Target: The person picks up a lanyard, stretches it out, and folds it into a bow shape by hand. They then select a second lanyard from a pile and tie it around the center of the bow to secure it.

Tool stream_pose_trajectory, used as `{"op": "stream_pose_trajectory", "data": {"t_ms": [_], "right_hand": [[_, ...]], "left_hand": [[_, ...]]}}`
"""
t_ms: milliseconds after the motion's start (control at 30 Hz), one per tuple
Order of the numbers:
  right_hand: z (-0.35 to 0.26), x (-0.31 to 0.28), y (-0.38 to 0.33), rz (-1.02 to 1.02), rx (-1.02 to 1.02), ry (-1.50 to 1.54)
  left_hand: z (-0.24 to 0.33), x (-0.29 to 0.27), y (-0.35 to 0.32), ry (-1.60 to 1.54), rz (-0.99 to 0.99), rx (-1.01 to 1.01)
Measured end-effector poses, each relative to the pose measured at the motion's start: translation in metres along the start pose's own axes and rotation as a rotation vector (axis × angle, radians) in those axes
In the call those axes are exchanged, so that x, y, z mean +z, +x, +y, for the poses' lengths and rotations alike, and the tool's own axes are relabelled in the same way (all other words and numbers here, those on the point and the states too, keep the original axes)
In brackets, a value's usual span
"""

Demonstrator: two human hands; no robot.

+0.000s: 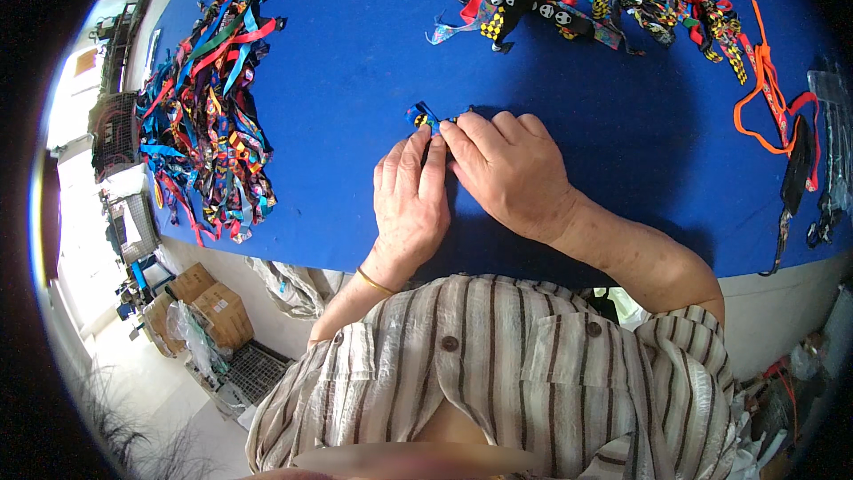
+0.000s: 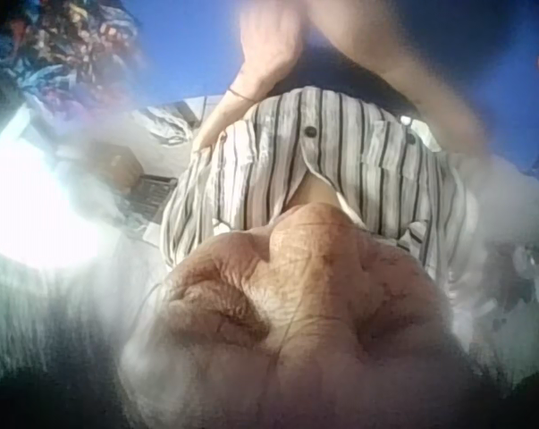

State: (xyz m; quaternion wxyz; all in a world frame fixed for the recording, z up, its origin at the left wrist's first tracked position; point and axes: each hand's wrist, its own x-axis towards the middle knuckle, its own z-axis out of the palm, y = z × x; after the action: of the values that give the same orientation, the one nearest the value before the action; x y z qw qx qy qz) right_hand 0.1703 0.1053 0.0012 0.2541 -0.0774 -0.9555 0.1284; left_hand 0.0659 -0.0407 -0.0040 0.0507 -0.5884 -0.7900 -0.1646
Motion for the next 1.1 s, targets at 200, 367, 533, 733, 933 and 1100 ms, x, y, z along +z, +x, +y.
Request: {"op": "stream_pose_trajectory", "data": {"t_ms": [200,367,533,733,933,1100], "right_hand": [[0.0,-0.003,-0.001,0.013,0.011,0.053],[0.002,-0.002,-0.005,0.028,-0.002,0.057],[0.001,-0.001,-0.005,0.03,-0.008,0.093],[0.012,-0.006,-0.005,0.106,0.08,0.301],[0.027,-0.001,-0.002,0.21,0.324,0.482],[0.027,-0.001,-0.003,0.179,0.299,0.409]], "left_hand": [[0.001,-0.003,-0.003,0.028,-0.008,0.012],[0.0,0.0,-0.005,0.045,-0.009,0.052],[-0.002,-0.001,-0.007,0.041,0.022,0.049],[-0.01,-0.014,-0.007,-0.341,0.163,-0.153],[-0.04,-0.021,0.001,-0.537,0.293,-0.447],[-0.046,-0.006,0.001,-0.69,0.272,-0.562]]}}
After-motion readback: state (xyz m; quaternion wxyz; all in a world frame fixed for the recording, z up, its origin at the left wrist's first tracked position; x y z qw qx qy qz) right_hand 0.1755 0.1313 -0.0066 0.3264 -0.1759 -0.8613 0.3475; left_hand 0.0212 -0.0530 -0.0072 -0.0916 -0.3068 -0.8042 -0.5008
